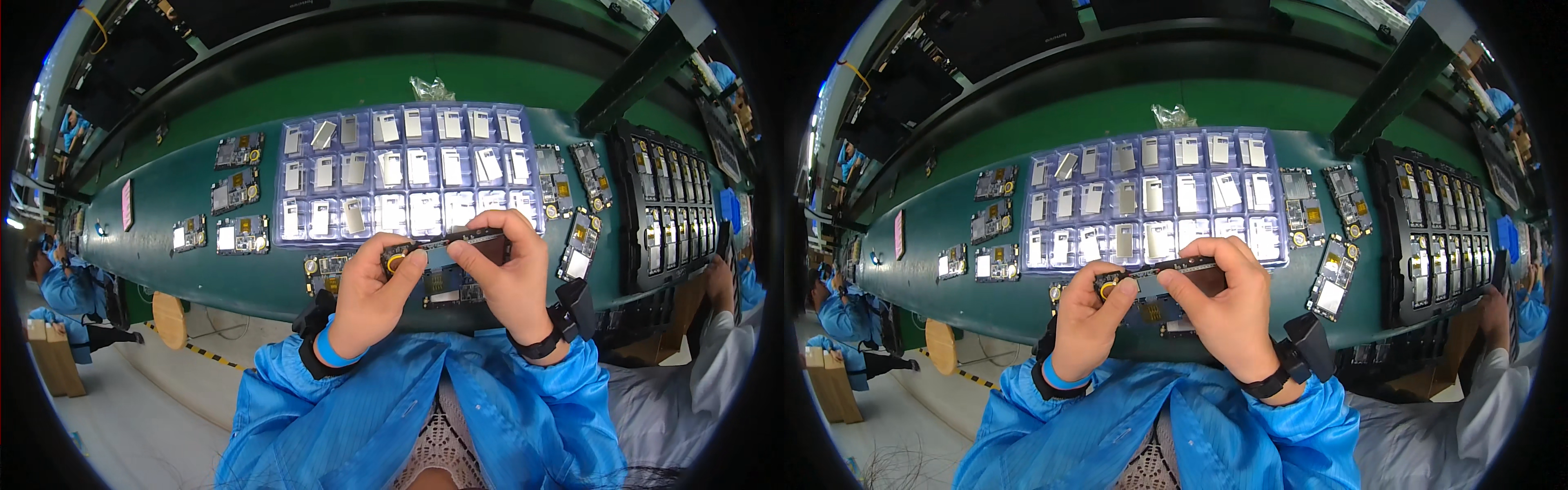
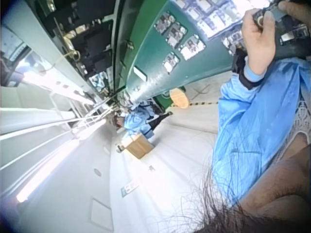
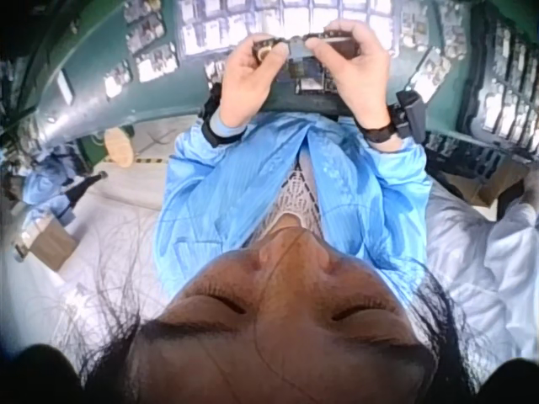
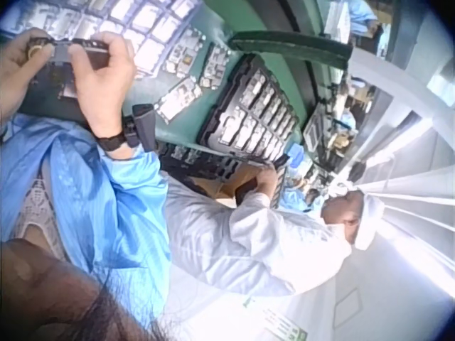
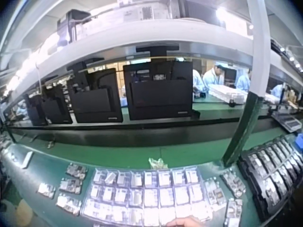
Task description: Manually assemble and inspect electronic circuit board components on a production line.
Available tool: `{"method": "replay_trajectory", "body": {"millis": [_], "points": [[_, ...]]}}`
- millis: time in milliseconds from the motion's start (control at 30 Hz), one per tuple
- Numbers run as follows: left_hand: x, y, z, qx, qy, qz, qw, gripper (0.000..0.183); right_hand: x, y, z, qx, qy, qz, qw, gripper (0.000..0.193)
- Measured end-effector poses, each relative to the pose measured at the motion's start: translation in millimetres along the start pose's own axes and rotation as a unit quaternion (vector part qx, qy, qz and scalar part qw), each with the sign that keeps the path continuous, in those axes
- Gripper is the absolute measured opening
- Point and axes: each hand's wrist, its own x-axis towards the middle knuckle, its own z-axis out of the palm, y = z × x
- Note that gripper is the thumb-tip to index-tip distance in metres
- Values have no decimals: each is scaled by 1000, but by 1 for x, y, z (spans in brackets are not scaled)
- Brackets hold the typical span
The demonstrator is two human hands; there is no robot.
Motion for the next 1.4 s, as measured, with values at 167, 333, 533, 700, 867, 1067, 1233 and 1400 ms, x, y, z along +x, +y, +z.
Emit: {"method": "replay_trajectory", "body": {"millis": [167, 333, 533, 700, 867, 1067, 1233, 1400], "points": [[-2, -4, 2, 37, 34, 40, 998, 12, -7, -6, 3, -66, 32, -44, 996, 21], [4, -7, 0, 73, 30, 23, 997, 15, -3, 4, -1, -65, 9, -2, 998, 21], [13, -4, -2, 97, 8, -35, 995, 18, 4, 10, -9, -15, -50, 62, 997, 24], [13, -3, -2, 66, -20, -59, 996, 14, 4, 14, -10, -52, -41, 52, 996, 25], [13, -14, -1, 92, 1, -28, 995, 13, -1, 10, -4, -101, 14, -1, 995, 25], [21, -12, -1, 67, -19, -75, 995, 17, 7, 22, -15, -160, -41, 24, 986, 23], [25, -9, 0, 12, -44, -94, 995, 22, 9, 23, -19, -2, -73, 91, 993, 23], [24, -9, 1, 94, -21, -82, 992, 18, 9, 20, -21, -15, -83, 99, 991, 24]]}}
